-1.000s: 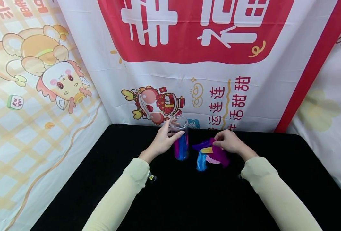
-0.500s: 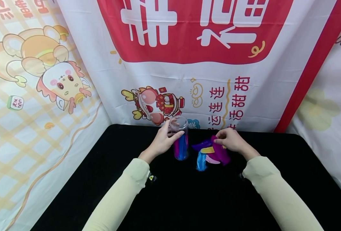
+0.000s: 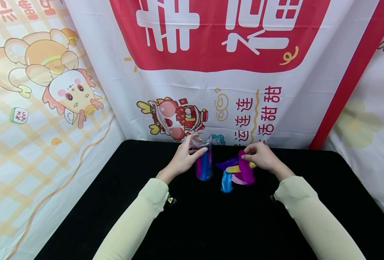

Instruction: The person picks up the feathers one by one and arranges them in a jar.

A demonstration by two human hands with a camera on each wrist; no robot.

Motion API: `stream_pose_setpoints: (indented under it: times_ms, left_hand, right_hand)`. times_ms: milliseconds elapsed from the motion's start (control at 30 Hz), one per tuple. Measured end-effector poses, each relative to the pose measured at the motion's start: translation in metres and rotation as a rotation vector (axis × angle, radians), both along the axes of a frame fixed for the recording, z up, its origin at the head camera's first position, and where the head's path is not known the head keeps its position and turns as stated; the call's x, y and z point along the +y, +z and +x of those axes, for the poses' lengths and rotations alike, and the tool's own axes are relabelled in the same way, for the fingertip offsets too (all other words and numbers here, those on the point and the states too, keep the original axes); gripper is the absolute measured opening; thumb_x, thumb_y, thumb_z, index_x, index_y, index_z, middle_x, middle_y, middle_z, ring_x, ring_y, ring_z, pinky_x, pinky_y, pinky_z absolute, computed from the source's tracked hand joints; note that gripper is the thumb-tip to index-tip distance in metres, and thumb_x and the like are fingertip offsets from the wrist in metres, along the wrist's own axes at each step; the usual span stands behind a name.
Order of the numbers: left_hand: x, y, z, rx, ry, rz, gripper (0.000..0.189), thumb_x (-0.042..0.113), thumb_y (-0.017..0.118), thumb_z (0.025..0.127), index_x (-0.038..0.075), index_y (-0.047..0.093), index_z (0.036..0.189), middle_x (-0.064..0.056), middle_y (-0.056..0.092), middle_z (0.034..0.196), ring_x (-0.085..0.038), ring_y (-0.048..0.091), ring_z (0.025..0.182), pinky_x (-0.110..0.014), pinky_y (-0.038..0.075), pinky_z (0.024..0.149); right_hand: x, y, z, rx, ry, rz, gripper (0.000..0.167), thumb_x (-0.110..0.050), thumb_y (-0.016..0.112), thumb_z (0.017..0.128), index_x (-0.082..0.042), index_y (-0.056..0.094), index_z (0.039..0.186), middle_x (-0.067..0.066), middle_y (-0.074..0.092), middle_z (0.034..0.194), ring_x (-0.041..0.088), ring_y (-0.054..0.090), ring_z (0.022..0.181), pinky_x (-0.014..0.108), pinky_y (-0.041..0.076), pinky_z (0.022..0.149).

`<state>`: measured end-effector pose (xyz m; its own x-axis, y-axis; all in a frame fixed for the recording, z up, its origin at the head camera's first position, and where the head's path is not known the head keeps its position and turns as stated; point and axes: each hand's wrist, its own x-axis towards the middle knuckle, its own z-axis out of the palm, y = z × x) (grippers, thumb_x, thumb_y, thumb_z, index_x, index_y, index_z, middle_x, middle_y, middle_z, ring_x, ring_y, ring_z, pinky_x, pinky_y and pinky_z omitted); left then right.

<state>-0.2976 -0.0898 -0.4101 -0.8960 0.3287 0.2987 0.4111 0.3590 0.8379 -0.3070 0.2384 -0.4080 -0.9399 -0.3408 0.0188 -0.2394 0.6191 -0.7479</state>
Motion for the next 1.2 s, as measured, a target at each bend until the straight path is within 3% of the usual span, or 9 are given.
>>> stream_pose_setpoints:
  times_ms: [333,500,800,1200]
  left_hand:
    - [0.001,0.001,0.001,-0.010,0.011,-0.005,0.074,0.049,0.067,0.098,0.014,0.035,0.155,-0.008,0.054,0.146,-0.017,0.060,0.126,-0.037,0.053,0.103]
    - [0.000,0.000,0.000,-0.008,0.002,0.001,0.076,0.049,0.067,0.098,0.011,0.034,0.155,-0.013,0.053,0.147,-0.019,0.059,0.127,-0.039,0.053,0.104]
    - [0.000,0.000,0.001,-0.008,0.005,0.002,0.075,0.050,0.067,0.098,0.012,0.035,0.154,-0.011,0.054,0.146,-0.017,0.060,0.126,-0.038,0.053,0.103]
    - [0.000,0.000,0.001,-0.005,0.003,-0.003,0.076,0.050,0.067,0.098,0.011,0.035,0.155,-0.010,0.054,0.145,-0.018,0.060,0.125,-0.039,0.053,0.103]
  right_hand:
    - [-0.002,0.007,0.002,0.006,-0.050,-0.057,0.020,-0.020,0.075,0.096,-0.001,0.075,0.100,0.009,0.074,0.090,0.015,0.064,0.075,0.031,0.056,0.064]
    - [-0.002,0.009,0.003,0.011,-0.053,-0.073,0.020,-0.019,0.074,0.096,0.001,0.074,0.102,0.011,0.074,0.090,0.014,0.065,0.073,0.030,0.056,0.063]
    - [-0.004,0.013,0.004,0.036,-0.073,-0.087,0.019,-0.016,0.074,0.096,0.002,0.074,0.103,0.011,0.074,0.088,0.013,0.062,0.067,0.030,0.055,0.060]
    - [-0.008,0.023,0.007,0.087,-0.112,-0.111,0.019,-0.016,0.074,0.096,0.002,0.073,0.103,0.013,0.073,0.092,0.011,0.064,0.070,0.028,0.056,0.062]
